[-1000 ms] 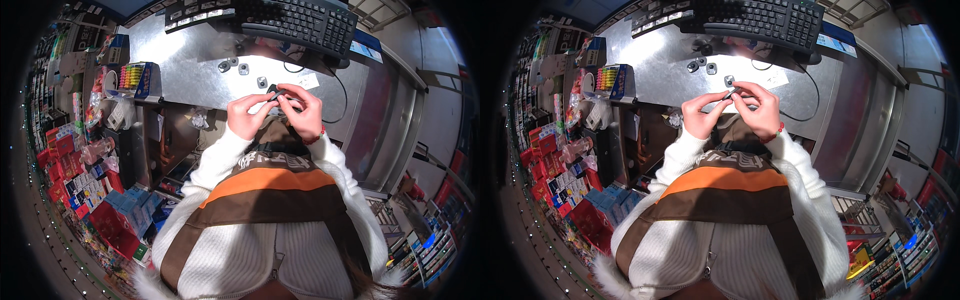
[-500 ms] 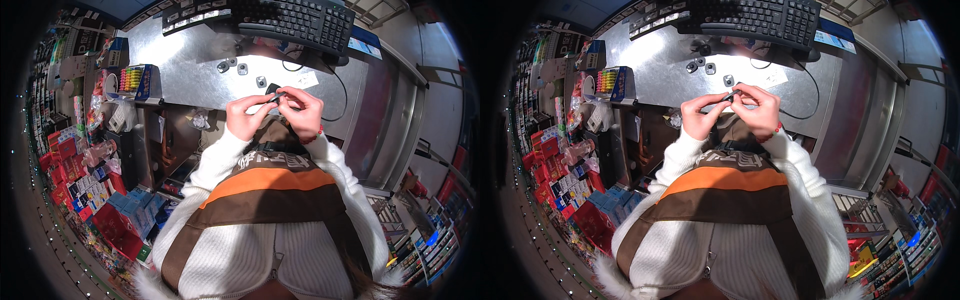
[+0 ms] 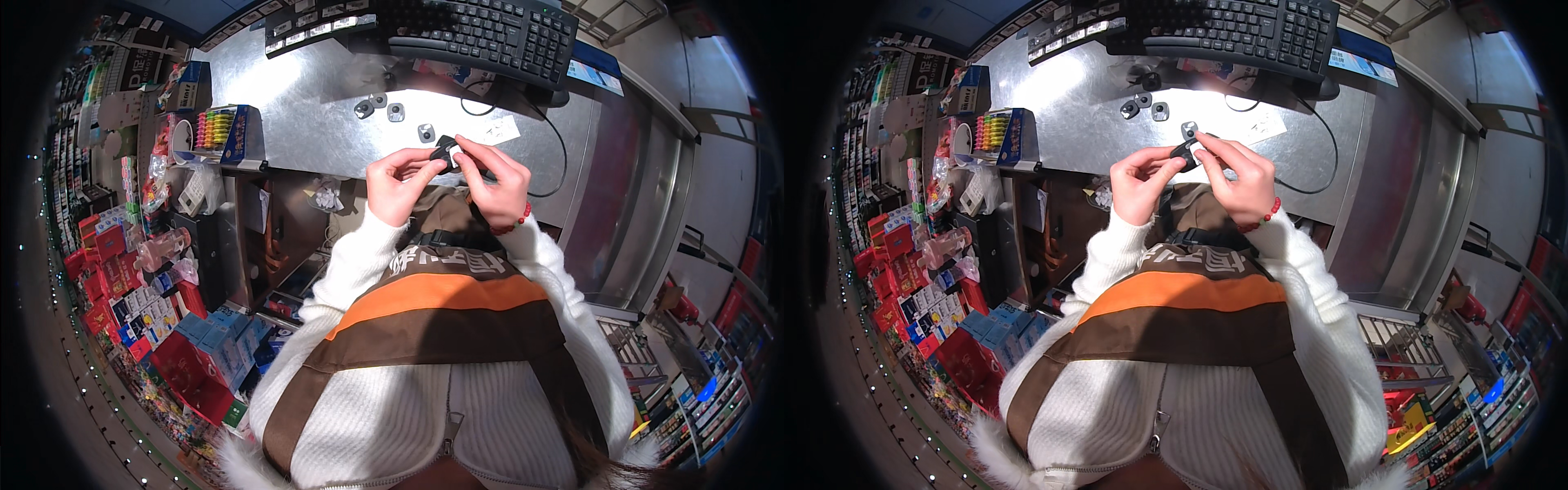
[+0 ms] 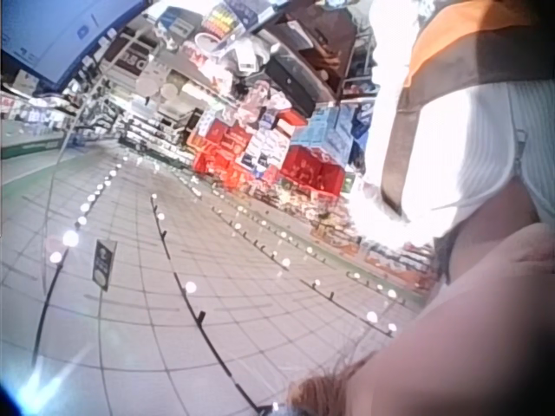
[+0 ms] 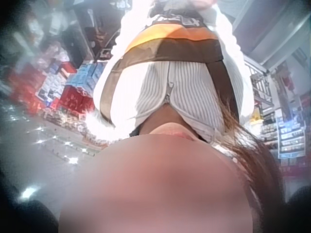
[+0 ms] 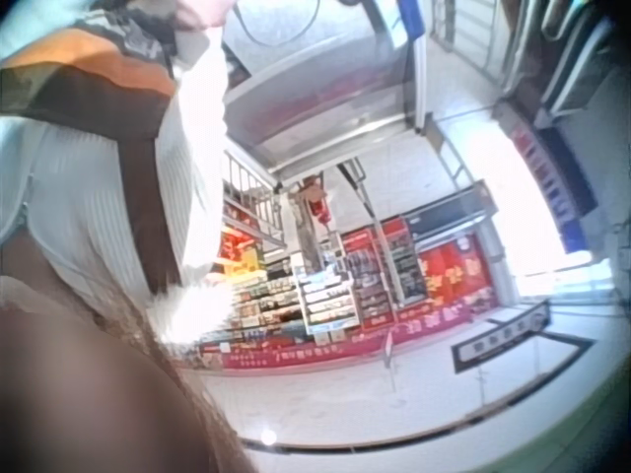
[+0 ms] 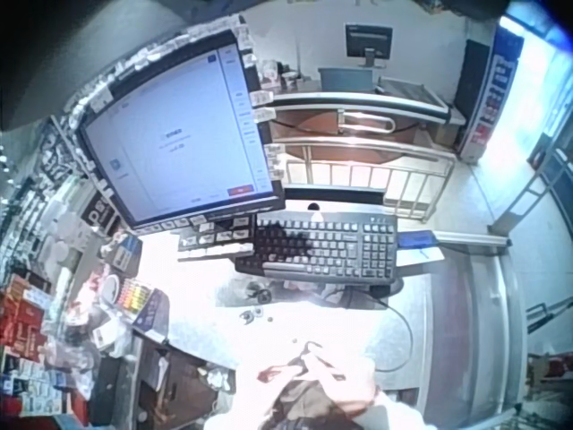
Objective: The person unpacks small black plastic key fobs from a plastic bag at a checkout counter. They repeatedly attach small white tags to each fob by hand, then place the tagged fobs on the counter. The person also briefly handles a barcode scanner and a smartphone.
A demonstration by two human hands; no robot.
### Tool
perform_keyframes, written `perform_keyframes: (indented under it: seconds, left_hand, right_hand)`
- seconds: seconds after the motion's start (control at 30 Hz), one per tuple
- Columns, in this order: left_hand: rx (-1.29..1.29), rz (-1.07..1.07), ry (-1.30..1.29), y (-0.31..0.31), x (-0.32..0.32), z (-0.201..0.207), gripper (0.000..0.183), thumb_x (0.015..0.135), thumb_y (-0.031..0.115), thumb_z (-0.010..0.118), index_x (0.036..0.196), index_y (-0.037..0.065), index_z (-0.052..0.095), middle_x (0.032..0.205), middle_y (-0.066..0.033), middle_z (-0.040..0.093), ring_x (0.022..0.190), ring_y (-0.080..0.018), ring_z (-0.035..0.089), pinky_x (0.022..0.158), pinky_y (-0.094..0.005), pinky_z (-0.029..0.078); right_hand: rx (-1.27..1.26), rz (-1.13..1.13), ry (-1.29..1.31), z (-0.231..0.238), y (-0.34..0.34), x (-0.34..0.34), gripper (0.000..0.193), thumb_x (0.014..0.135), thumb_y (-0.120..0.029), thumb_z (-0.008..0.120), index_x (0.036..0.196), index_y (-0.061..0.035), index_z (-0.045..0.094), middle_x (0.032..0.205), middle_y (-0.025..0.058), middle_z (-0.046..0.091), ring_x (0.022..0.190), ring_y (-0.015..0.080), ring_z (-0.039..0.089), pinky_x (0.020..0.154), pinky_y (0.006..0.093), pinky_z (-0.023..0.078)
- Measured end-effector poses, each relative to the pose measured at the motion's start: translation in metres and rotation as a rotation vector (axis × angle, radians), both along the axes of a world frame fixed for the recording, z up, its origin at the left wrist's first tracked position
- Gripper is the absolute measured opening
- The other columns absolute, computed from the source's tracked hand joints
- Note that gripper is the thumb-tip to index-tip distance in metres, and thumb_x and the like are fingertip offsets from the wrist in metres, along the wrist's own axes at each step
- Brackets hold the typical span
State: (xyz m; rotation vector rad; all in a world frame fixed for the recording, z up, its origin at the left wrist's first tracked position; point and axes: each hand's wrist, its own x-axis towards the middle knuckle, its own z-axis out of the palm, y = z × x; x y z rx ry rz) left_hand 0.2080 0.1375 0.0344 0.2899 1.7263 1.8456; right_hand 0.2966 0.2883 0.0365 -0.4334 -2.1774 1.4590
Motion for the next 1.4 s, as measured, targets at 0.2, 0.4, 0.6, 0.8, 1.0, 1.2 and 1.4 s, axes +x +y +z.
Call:
perform_keyframes:
  seconds: [0.2,0.4,0.6,0.8,1.0,1.2,1.4]
  left_hand:
    - [0.022,0.002,0.007,-0.001,0.003,0.001,0.020,0.088,-0.004,0.073,0.108,-0.007,0.070,0.101,-0.0137,0.075,0.091,-0.0160,0.072,0.083,-0.0263,0.057]
    - [-0.006,-0.007,0.058,-0.002,0.004,0.003,0.021,0.086,-0.003,0.074,0.107,-0.006,0.072,0.100,-0.0126,0.075,0.090,-0.0146,0.071,0.082,-0.0262,0.057]
    - [-0.074,-0.028,0.142,-0.004,0.003,0.008,0.022,0.084,-0.001,0.076,0.106,-0.004,0.074,0.097,-0.0113,0.076,0.088,-0.0123,0.071,0.080,-0.0253,0.056]
    - [-0.181,-0.032,0.327,0.000,0.008,0.017,0.022,0.083,0.002,0.078,0.105,-0.001,0.076,0.095,-0.0113,0.077,0.086,-0.0129,0.072,0.077,-0.0259,0.056]
    - [-0.204,-0.035,0.407,0.001,0.012,0.019,0.022,0.084,0.000,0.076,0.106,-0.003,0.076,0.097,-0.0112,0.076,0.088,-0.0125,0.070,0.079,-0.0258,0.055]
    - [-0.200,-0.025,0.420,0.002,0.013,0.014,0.022,0.085,-0.001,0.075,0.107,-0.004,0.075,0.098,-0.0118,0.076,0.088,-0.0128,0.070,0.079,-0.0261,0.055]
    - [-0.178,0.010,0.343,0.006,0.017,0.012,0.021,0.086,-0.002,0.075,0.107,-0.004,0.074,0.099,-0.0120,0.075,0.089,-0.0137,0.069,0.081,-0.0263,0.055]
  right_hand:
    - [0.038,-0.081,0.055,-0.004,-0.003,0.002,0.019,0.085,0.001,0.074,0.104,0.0025,0.074,0.091,0.0134,0.076,0.082,0.0155,0.073,0.073,0.0258,0.057]
    - [-0.123,-0.112,0.067,-0.005,-0.005,0.002,0.012,0.085,0.002,0.074,0.098,0.0036,0.074,0.090,0.0114,0.076,0.082,0.0146,0.073,0.073,0.0260,0.058]
    - [-0.240,-0.030,0.002,0.003,-0.001,0.004,0.017,0.089,0.002,0.071,0.105,0.0054,0.070,0.097,0.0132,0.075,0.090,0.0154,0.072,0.078,0.0261,0.058]
    - [-0.588,0.060,-0.024,0.003,-0.005,0.003,0.028,0.093,0.005,0.064,0.121,0.0067,0.063,0.114,0.0159,0.070,0.106,0.0191,0.068,0.087,0.0272,0.058]
    - [-0.757,0.071,0.085,-0.007,-0.006,0.003,0.025,0.090,0.006,0.065,0.115,0.0062,0.065,0.110,0.0140,0.069,0.105,0.0200,0.068,0.090,0.0318,0.059]
    - [-0.883,0.053,0.141,-0.018,-0.012,0.001,0.022,0.089,0.010,0.062,0.111,0.0070,0.063,0.108,0.0138,0.068,0.106,0.0204,0.065,0.091,0.0326,0.057]
    - [-0.890,0.013,0.172,-0.019,-0.016,-0.001,0.023,0.090,0.010,0.058,0.113,0.0068,0.063,0.110,0.0145,0.068,0.105,0.0191,0.066,0.093,0.0305,0.055]
